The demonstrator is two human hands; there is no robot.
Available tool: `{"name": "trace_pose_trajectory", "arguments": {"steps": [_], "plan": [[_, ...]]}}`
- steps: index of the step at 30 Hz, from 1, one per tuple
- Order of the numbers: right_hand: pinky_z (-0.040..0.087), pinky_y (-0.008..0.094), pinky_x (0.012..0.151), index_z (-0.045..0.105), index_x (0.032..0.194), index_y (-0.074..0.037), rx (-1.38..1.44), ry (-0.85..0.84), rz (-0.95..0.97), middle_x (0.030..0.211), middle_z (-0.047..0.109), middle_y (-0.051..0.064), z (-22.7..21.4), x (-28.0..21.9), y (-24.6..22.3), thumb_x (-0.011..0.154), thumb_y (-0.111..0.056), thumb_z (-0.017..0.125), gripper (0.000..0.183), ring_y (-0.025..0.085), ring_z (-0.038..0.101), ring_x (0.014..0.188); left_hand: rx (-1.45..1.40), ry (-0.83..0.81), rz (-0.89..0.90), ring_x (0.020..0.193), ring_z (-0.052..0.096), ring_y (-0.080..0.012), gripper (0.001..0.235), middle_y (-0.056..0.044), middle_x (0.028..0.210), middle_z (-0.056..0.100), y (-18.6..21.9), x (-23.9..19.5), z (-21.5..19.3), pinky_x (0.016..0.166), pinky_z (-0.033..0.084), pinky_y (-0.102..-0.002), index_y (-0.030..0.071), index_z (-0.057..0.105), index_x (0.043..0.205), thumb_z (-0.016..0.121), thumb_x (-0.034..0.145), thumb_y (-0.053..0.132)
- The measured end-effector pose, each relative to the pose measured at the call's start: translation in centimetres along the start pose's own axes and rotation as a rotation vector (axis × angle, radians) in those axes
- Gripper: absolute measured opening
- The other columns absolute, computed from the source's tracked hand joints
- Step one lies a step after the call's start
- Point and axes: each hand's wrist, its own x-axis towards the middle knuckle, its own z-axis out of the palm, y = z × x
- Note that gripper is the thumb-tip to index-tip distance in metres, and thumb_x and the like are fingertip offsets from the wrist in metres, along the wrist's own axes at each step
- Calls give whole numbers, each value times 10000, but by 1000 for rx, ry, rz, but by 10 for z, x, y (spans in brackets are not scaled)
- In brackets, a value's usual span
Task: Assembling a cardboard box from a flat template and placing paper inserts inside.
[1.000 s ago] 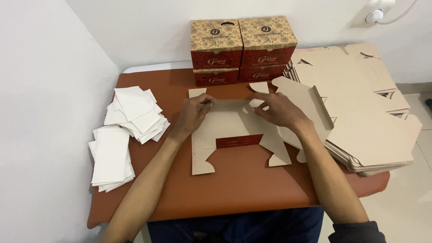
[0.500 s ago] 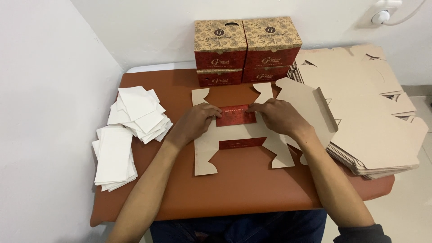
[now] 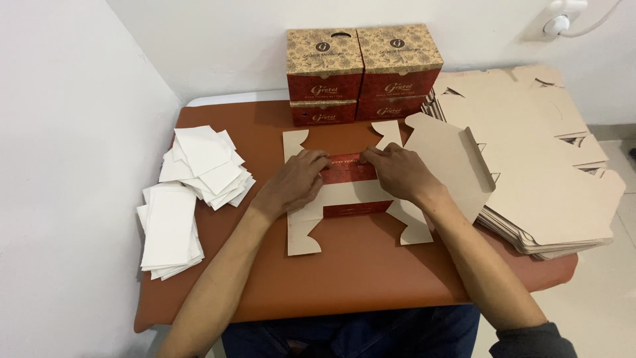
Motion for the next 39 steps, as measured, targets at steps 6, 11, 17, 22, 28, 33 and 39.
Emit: {"name": "trace_pose_trajectory", "arguments": {"steps": [6, 11, 17, 22, 28, 33, 39], "plan": [[529, 625, 1093, 517, 1528, -113, 329, -62, 15, 1617, 527, 242, -38, -19, -2, 1026, 31, 438, 529, 478, 600, 1377, -191, 102, -72, 1344, 597, -470, 633, -271, 1405, 622, 11, 0, -15, 1038, 517, -603, 53, 527, 1541, 656, 991, 339], [510, 648, 1113, 362, 1637, -214, 414, -48, 70, 1640, 472, 245, -66, -37, -17, 1019, 43, 439, 673, 513, 574, 1368, -136, 158, -133, 1192, 701, -444, 570, -276, 1294, 693, 19, 4, -18, 948, 578, -560, 61, 527, 1537, 661, 1031, 287], [546, 637, 1056, 341, 1665, -258, 391, -18, 117, 1414, 667, 256, -68, -43, -15, 1088, -117, 454, 604, 500, 668, 1261, -235, 367, -234, 1072, 761, -381, 556, -264, 1291, 691, 3, 15, 12, 839, 662, -470, 36, 407, 1575, 590, 1050, 14], [588, 601, 1000, 683, 1446, -239, 344, 31, 81, 1221, 790, 225, -94, -49, -19, 1095, -318, 558, 381, 455, 743, 1168, -242, 452, -251, 1032, 754, -386, 600, -284, 1287, 655, 10, 11, 1, 772, 675, -475, -9, 409, 1555, 681, 1022, 33], [537, 648, 1077, 796, 1330, -269, 534, -219, -103, 1149, 869, 131, -91, -52, -20, 661, -509, 994, 737, 473, 721, 1227, -228, 336, -323, 1267, 656, -402, 712, -229, 1470, 550, 12, -14, -34, 1006, 607, -540, 78, 416, 1593, 766, 974, 80], [617, 514, 937, 882, 1145, -301, 532, -146, -49, 980, 883, 109, -70, -47, -11, 903, -401, 831, 267, 399, 804, 1056, -61, 5, -255, 1143, 729, -438, 437, -252, 1248, 701, 65, -72, -92, 925, 624, -490, 20, 631, 1426, 634, 993, -36], [641, 385, 941, 885, 1099, -296, 513, -151, -83, 938, 897, -2, -63, -42, -7, 900, -286, 826, 208, 286, 838, 951, -53, -156, -71, 1390, 590, -332, 479, -93, 1420, 654, 53, -132, -58, 1126, 466, -502, 148, 709, 1337, 649, 917, -74]]}}
